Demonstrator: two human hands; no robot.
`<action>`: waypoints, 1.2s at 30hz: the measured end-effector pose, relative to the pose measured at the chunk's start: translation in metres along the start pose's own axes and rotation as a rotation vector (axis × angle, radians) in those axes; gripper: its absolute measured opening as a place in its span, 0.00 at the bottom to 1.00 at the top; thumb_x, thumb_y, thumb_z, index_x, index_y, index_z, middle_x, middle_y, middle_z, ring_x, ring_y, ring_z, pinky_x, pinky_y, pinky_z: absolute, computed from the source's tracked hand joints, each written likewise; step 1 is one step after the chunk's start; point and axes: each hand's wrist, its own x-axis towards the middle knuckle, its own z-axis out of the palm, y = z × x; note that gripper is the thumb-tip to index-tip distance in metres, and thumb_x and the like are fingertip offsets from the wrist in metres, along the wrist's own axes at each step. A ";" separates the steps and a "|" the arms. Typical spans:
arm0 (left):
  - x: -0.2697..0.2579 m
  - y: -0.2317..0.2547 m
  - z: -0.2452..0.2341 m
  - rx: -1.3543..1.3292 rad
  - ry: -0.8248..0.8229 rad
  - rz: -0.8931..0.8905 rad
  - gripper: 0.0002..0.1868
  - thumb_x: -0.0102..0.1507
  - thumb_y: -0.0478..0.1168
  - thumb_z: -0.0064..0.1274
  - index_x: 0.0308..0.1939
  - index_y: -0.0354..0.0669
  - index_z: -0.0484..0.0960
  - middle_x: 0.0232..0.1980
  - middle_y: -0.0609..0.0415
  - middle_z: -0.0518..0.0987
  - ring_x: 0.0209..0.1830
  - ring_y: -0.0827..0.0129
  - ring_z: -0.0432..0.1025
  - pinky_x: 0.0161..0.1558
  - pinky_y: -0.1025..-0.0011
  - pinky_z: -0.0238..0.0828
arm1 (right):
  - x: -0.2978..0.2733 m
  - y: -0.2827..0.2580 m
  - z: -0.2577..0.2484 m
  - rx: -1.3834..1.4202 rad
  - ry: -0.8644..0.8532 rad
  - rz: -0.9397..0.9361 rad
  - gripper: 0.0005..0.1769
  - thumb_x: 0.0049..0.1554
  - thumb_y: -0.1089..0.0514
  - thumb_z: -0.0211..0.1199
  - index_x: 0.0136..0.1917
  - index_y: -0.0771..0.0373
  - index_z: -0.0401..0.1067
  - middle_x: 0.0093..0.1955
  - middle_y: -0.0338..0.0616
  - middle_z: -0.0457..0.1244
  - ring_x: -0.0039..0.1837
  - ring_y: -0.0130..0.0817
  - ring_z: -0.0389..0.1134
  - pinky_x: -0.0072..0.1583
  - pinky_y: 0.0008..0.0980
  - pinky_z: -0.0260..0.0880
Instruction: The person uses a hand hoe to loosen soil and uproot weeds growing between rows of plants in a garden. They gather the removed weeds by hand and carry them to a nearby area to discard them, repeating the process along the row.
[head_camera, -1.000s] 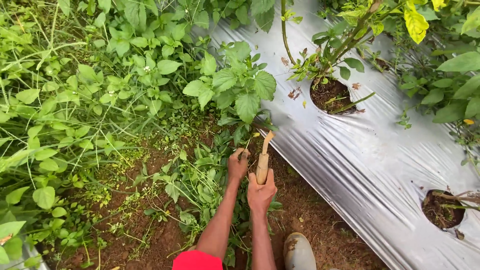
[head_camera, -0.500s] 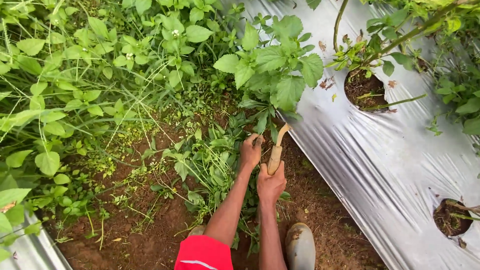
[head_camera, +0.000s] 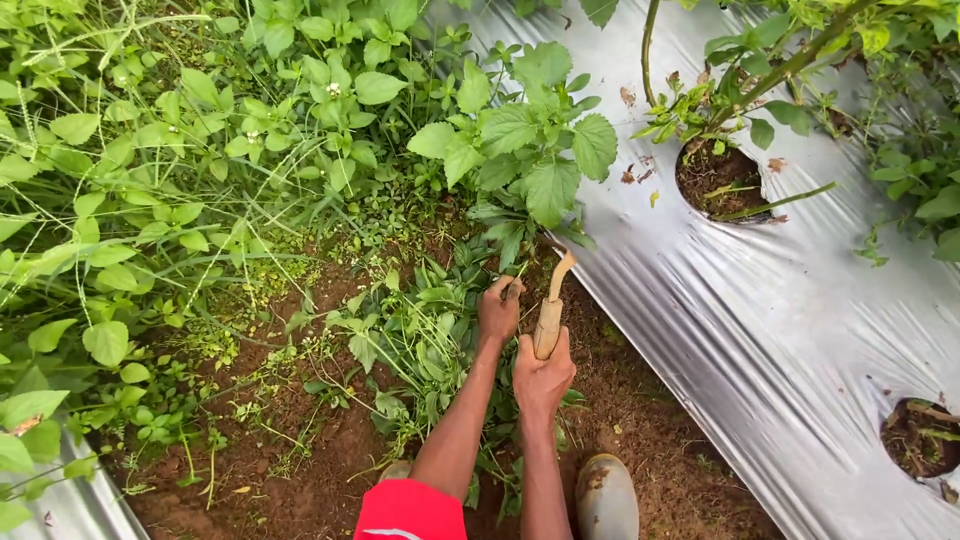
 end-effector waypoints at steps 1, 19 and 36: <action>-0.001 0.001 0.000 0.005 -0.002 -0.004 0.20 0.74 0.49 0.42 0.54 0.38 0.83 0.51 0.39 0.80 0.55 0.43 0.75 0.51 0.39 0.72 | 0.001 0.001 -0.001 0.000 0.001 0.007 0.09 0.48 0.63 0.67 0.43 0.63 0.71 0.29 0.56 0.66 0.31 0.41 0.65 0.36 0.42 0.64; 0.003 -0.003 0.007 0.082 0.090 0.008 0.14 0.68 0.44 0.42 0.38 0.47 0.84 0.46 0.43 0.82 0.52 0.44 0.76 0.55 0.42 0.72 | -0.006 -0.026 -0.010 -0.251 -0.188 0.126 0.35 0.52 0.48 0.67 0.69 0.64 0.70 0.50 0.67 0.70 0.53 0.61 0.74 0.51 0.58 0.72; -0.006 0.008 0.008 0.050 0.113 0.050 0.17 0.68 0.46 0.42 0.45 0.40 0.84 0.48 0.36 0.81 0.56 0.38 0.75 0.53 0.36 0.69 | 0.007 0.013 -0.004 0.055 0.056 0.002 0.12 0.49 0.60 0.68 0.48 0.63 0.73 0.33 0.59 0.67 0.36 0.52 0.71 0.40 0.45 0.67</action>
